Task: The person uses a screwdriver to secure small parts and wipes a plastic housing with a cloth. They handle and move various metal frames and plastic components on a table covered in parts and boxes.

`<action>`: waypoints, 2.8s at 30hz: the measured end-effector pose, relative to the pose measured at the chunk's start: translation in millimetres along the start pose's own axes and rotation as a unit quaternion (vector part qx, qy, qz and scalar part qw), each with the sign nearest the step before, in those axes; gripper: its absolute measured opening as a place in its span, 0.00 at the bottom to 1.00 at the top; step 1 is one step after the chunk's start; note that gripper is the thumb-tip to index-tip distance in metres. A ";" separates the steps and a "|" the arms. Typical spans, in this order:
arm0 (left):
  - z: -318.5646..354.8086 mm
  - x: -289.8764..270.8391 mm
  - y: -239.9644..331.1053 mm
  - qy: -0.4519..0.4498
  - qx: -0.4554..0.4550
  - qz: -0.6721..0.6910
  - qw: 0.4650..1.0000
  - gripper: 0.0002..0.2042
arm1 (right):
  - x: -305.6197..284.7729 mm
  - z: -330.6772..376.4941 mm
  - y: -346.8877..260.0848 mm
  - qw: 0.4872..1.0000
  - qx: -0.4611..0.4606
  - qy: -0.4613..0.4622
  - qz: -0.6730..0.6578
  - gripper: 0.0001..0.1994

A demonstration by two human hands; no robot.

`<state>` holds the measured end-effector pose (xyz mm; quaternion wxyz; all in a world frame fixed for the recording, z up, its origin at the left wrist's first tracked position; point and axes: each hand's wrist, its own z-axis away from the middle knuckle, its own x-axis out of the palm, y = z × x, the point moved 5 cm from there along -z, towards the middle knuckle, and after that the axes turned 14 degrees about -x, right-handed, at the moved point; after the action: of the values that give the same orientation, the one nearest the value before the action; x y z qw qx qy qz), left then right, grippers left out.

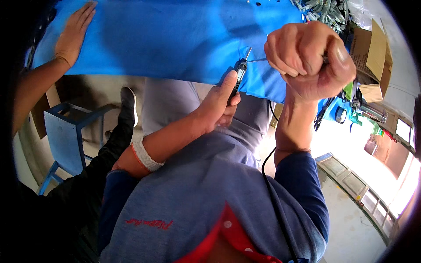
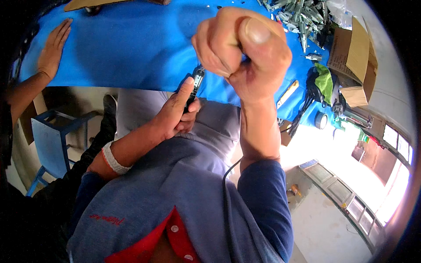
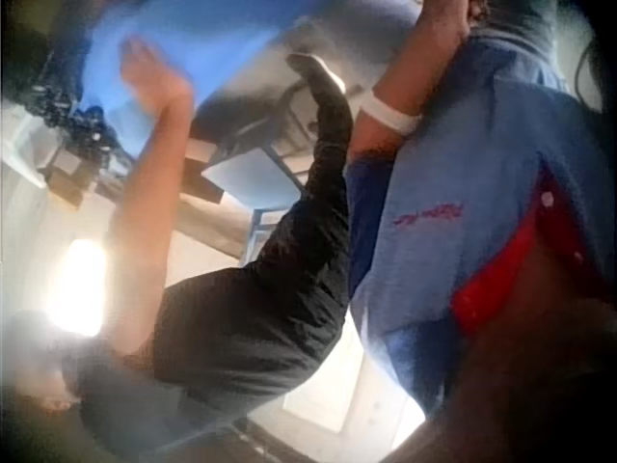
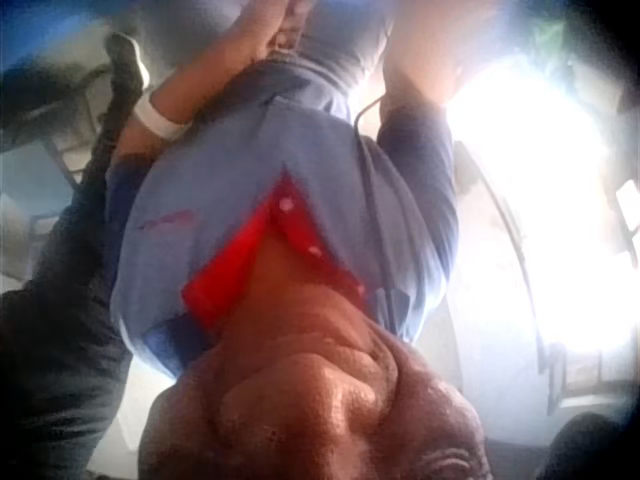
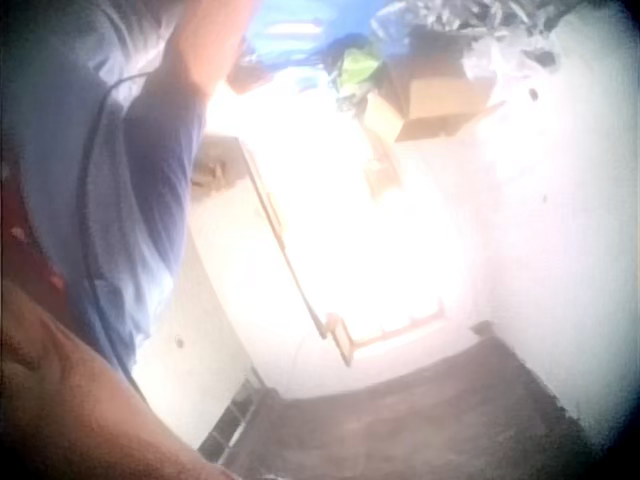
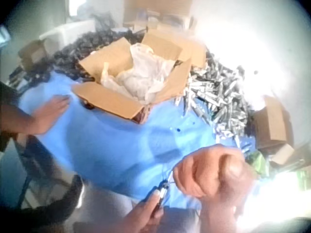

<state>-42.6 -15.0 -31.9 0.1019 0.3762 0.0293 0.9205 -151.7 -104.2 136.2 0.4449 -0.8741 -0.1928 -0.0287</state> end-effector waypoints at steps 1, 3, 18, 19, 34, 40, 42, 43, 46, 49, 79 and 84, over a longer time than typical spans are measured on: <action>-1.1 0.5 0.1 -0.010 -0.001 0.003 1.000 0.30 | -0.1 -0.4 -2.5 1.000 0.004 0.014 0.002 0.25; -2.8 -2.2 -0.3 -0.006 0.009 -0.002 1.000 0.30 | 0.9 -0.6 -5.3 0.999 0.013 0.053 0.001 0.24; -1.7 1.5 1.4 -0.005 0.019 -0.010 1.000 0.30 | 7.5 18.6 -12.2 0.950 -0.141 0.244 0.134 0.23; -1.8 1.4 1.6 -0.004 0.022 -0.009 1.000 0.30 | 7.4 22.3 -12.7 0.956 -0.134 0.245 0.093 0.24; 0.0 1.3 1.4 -0.007 0.006 -0.012 1.000 0.30 | -0.4 6.3 -5.5 0.997 -0.002 0.076 0.029 0.24; -5.6 -1.7 -0.4 -0.001 0.017 -0.008 1.000 0.30 | -2.3 -1.0 -7.8 0.991 0.001 -0.083 -0.101 0.21; -8.2 -1.9 -2.8 0.004 0.029 -0.012 1.000 0.31 | -10.2 3.6 -5.6 0.992 0.004 -0.052 -0.118 0.21; -8.6 -1.8 -2.5 0.007 0.034 -0.015 0.999 0.31 | -11.4 3.3 -6.1 0.992 0.001 -0.032 -0.124 0.20; -5.5 -0.4 0.4 0.003 0.028 -0.006 1.000 0.30 | -11.4 6.7 -6.5 0.989 0.001 0.004 -0.145 0.20; -3.7 0.2 1.4 0.026 0.031 -0.019 0.999 0.30 | -3.0 9.1 -8.8 0.990 -0.050 0.080 -0.105 0.21; 5.1 2.8 -0.1 -0.007 0.024 -0.007 1.000 0.31 | 5.0 -5.9 -4.8 0.994 -0.006 -0.085 -0.061 0.24; 85.0 36.9 61.6 0.095 0.396 -0.805 0.431 0.16 | -12.4 -1.2 -4.3 0.997 0.031 -0.041 -0.051 0.21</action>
<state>-19.2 -69.3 62.3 0.6330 0.0913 0.6900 0.3388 -164.7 -106.7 137.5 0.4612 -0.8496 -0.2555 -0.0096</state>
